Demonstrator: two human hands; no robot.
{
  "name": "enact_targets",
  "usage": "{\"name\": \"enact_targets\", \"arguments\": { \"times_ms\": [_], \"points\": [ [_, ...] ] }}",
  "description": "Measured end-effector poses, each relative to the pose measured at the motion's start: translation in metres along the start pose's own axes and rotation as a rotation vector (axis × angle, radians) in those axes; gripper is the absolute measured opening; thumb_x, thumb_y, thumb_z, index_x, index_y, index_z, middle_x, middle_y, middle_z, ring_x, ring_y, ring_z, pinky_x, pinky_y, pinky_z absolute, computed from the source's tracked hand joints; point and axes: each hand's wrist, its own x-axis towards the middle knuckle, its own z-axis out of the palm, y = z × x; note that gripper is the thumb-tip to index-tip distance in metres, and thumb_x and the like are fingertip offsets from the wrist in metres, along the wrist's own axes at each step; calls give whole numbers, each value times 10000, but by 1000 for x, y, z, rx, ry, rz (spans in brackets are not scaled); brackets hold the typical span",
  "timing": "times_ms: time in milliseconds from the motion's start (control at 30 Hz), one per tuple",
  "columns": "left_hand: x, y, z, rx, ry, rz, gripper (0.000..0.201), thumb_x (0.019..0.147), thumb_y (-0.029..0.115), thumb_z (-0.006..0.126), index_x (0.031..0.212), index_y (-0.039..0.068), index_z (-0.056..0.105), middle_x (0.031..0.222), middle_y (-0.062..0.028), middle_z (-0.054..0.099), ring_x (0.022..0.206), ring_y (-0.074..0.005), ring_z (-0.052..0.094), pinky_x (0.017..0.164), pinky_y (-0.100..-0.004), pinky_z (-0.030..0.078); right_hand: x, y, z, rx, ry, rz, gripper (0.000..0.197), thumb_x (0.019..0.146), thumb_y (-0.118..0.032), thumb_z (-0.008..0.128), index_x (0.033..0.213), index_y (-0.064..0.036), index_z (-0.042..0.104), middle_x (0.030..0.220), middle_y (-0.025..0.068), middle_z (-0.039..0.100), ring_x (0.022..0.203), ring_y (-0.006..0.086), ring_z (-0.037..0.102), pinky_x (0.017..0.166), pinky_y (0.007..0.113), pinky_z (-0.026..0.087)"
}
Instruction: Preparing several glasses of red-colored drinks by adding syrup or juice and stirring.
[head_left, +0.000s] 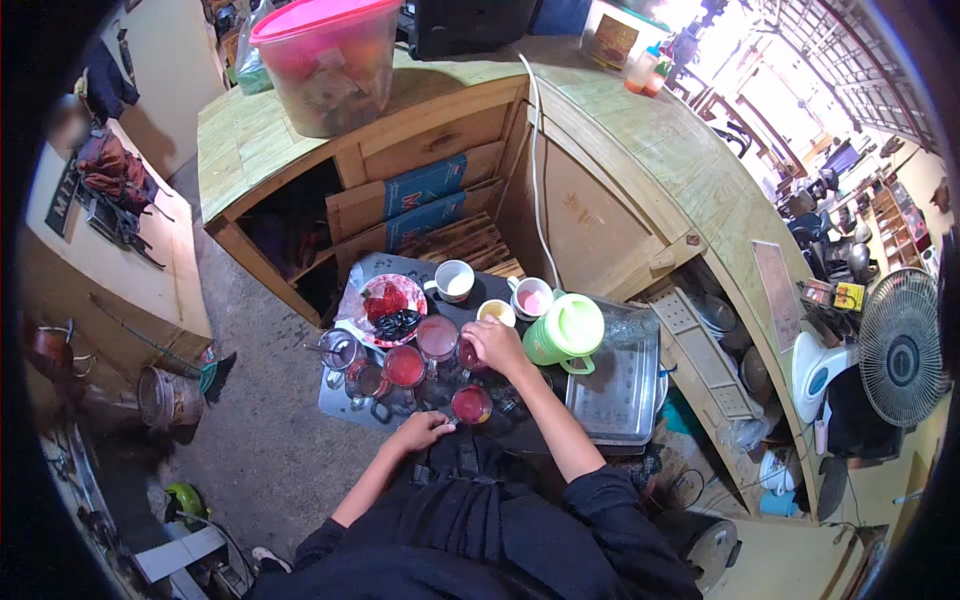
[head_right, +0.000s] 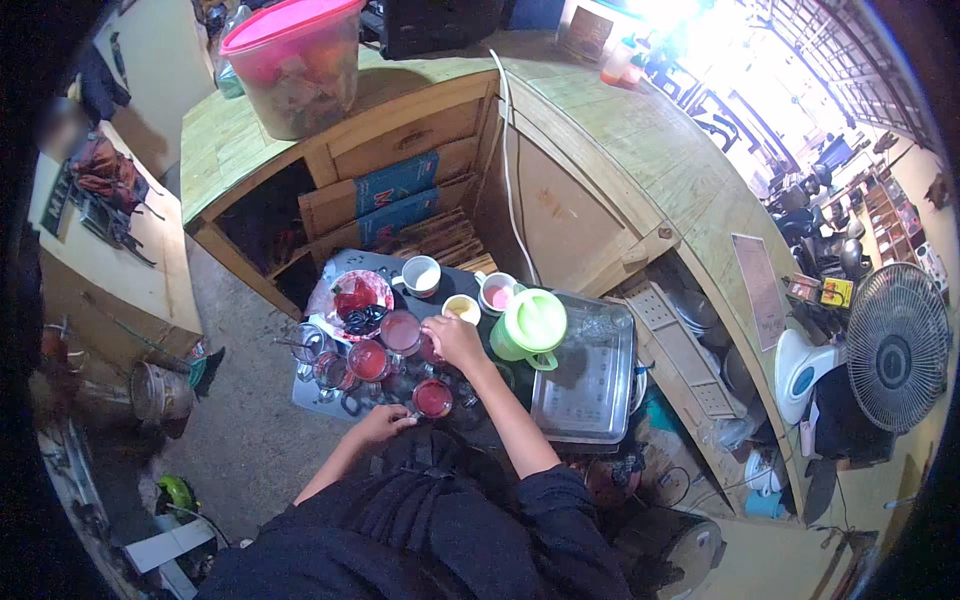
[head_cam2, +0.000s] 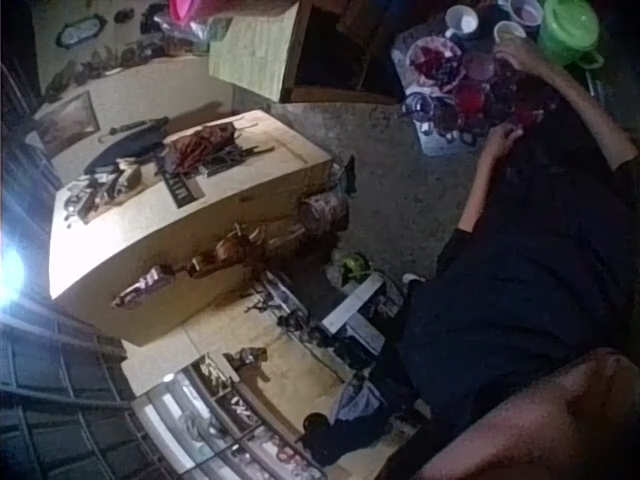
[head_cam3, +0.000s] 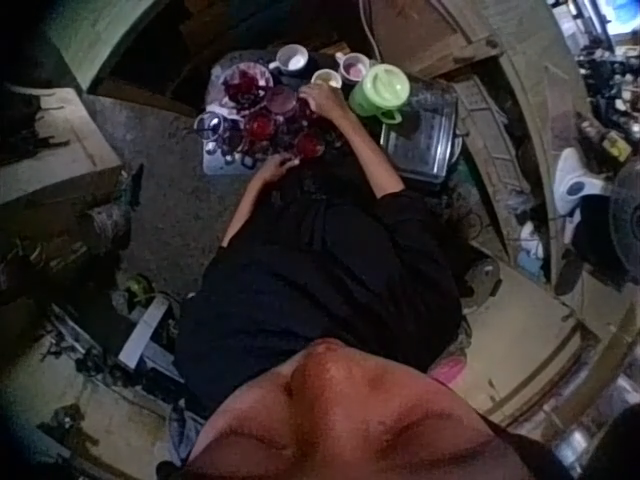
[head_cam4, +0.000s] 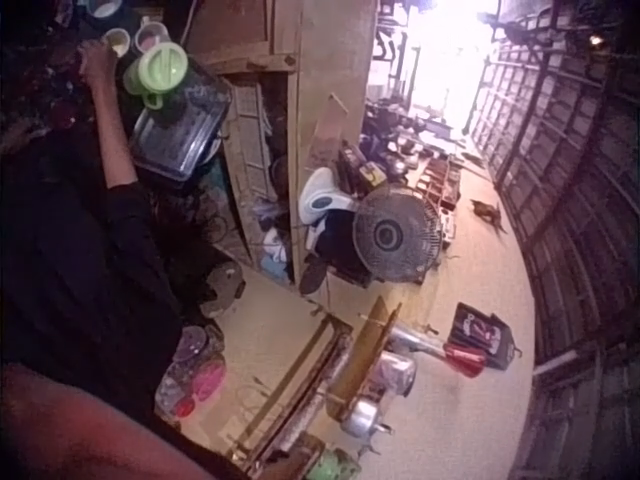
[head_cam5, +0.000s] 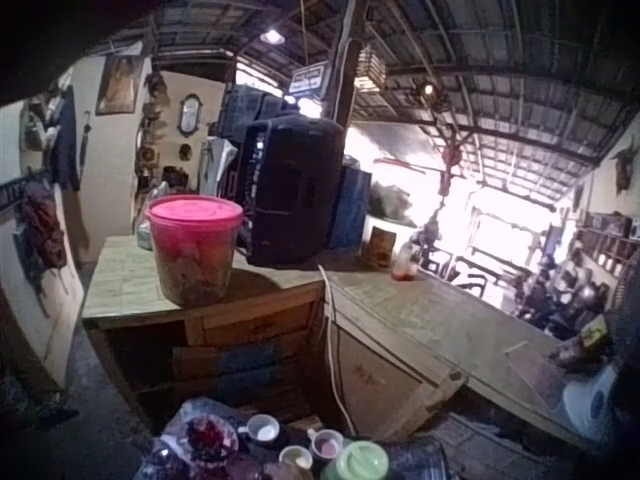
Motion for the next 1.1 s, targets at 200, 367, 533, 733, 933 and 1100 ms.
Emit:
{"name": "enact_targets", "arguments": {
  "times_ms": [200,367,533,733,933,1100],
  "points": [
    [-2,-1,0,-26,-23,-48,327,821,357,566,880,37,593,766,-151,598,690,-284,580,630,-367,437,-2,0,-4,-27,-107,94,116,793,-181,548,813,-80,601,787,94,623,768,277,586,663,370,477],
    [0,4,0,-9,3,-4,313,819,356,569,886,53,604,768,-147,602,704,-284,587,631,-365,437,-5,7,-2,-57,62,123,113,782,-177,560,805,-73,595,782,93,623,754,276,588,651,386,476],
    [-1,2,0,-30,-1,-33,315,820,359,565,891,55,608,788,-151,609,724,-290,594,637,-373,439,-4,6,-4,-1,98,87,112,788,-173,553,817,-71,589,776,106,619,749,281,591,639,396,475],
    [-2,3,-1,-40,-37,-77,326,821,363,561,885,47,609,795,-154,610,735,-293,597,640,-377,439,-4,7,-6,28,8,119,117,803,-173,530,817,-69,581,771,119,612,745,295,589,628,396,473],
    [-2,6,-1,-47,-6,-61,329,824,363,561,863,39,603,756,-148,599,681,-264,585,625,-363,434,-4,3,-8,-16,-20,190,118,804,-178,532,813,-70,580,778,127,612,759,305,590,632,401,475],
    [-2,2,1,-63,14,-17,324,824,357,567,850,36,595,735,-148,593,652,-245,576,612,-349,431,-4,4,-8,-31,0,247,129,800,-189,538,813,-70,585,780,137,612,737,319,592,618,417,474]
  ]
}}
